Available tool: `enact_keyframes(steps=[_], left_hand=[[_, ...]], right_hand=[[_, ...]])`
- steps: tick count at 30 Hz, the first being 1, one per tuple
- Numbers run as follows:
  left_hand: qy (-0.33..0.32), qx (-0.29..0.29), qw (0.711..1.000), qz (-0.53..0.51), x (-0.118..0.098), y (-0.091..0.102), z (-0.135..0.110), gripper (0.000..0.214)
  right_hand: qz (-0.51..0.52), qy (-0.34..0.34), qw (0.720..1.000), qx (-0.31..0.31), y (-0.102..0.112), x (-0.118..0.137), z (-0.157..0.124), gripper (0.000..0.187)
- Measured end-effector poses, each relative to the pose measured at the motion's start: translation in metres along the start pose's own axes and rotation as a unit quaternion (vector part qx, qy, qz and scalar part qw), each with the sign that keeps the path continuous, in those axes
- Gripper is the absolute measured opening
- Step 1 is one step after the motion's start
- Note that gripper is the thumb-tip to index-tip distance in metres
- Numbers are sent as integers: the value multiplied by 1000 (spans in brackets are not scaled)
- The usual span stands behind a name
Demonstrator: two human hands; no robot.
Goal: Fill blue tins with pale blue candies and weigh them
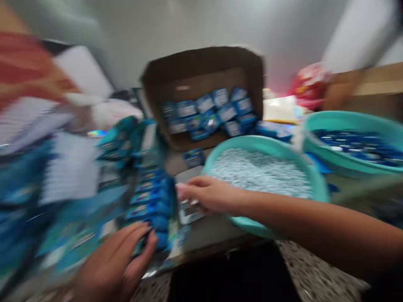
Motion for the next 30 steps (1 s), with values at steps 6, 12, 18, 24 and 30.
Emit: enact_keyframes(steps=[6,12,18,24,30], left_hand=[[45,112,980,159,12,35,-29,32],[31,90,984,154,1,21,-24,36],[-7,12,992,122,-2,23,-38,18],[-23,-18,991,128,-4,22,-47,20],[18,-100,987,123,-5,1,-48,26]], right_hand=[[27,37,999,0,9,-5,8,43],[20,13,999,-25,3,-7,8,42],[14,14,999,-30,11,-10,13,43],[-3,8,999,-38,12,-5,10,44],[-7,1,999,-40,12,-6,11,42]])
Point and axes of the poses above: each hand's wrist, its own z-axis towards the middle knuckle, its own y-axis out of the back of the hand, x = y × z, the point moved 3 cm from there along z, towards the middle knuckle, and after that the axes turned 4 degrees about -z, right-handed, at the moved point
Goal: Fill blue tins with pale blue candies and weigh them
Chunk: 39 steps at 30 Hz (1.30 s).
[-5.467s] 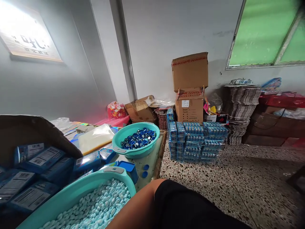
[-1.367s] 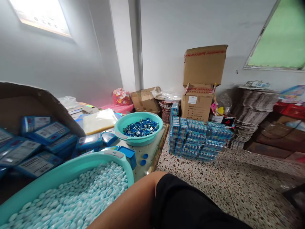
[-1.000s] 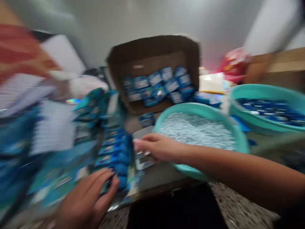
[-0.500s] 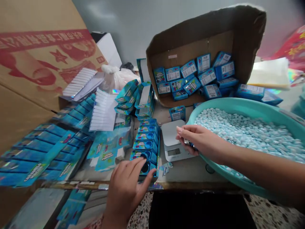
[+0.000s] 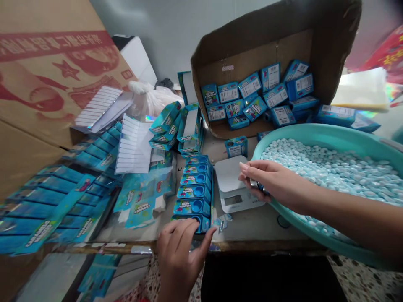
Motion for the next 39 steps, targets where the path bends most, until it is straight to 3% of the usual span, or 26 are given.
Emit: enact_keyframes(steps=[6,11,14,16,18,20,21,25,28,35,39], left_hand=[[0,-133,991,-7,3,-19,-6,30],[9,-158,987,-23,7,-26,-6,31],[-8,-164,986,-27,9,-26,-6,28],[-20,-168,985,-32,11,-25,-7,26],[-33,-169,985,-34,13,-25,-8,25],[-40,-177,983,-32,14,-25,-10,28],[-39,-184,982,-31,14,-25,-11,29],[-10,-206,978,-36,14,-29,-13,21],[-4,-215,976,-46,11,-31,-13,18],[-27,-212,976,-35,11,-29,-7,22],[-108,-233,966,-4,18,-31,-7,23]], right_hand=[[19,-7,1000,-10,0,-4,3,42],[8,-26,999,-20,-1,-2,2,47],[-93,34,994,-40,7,7,1,49],[-238,118,962,-69,14,17,-2,46],[-397,193,892,-96,18,25,-6,40],[-507,221,827,-98,18,26,-9,35],[-541,218,808,-87,17,23,-9,33],[-621,195,759,16,2,2,-10,24],[-658,210,722,53,-9,-10,-12,19],[-626,290,717,94,-16,-7,-11,16],[-667,306,669,118,-20,-4,-7,26]])
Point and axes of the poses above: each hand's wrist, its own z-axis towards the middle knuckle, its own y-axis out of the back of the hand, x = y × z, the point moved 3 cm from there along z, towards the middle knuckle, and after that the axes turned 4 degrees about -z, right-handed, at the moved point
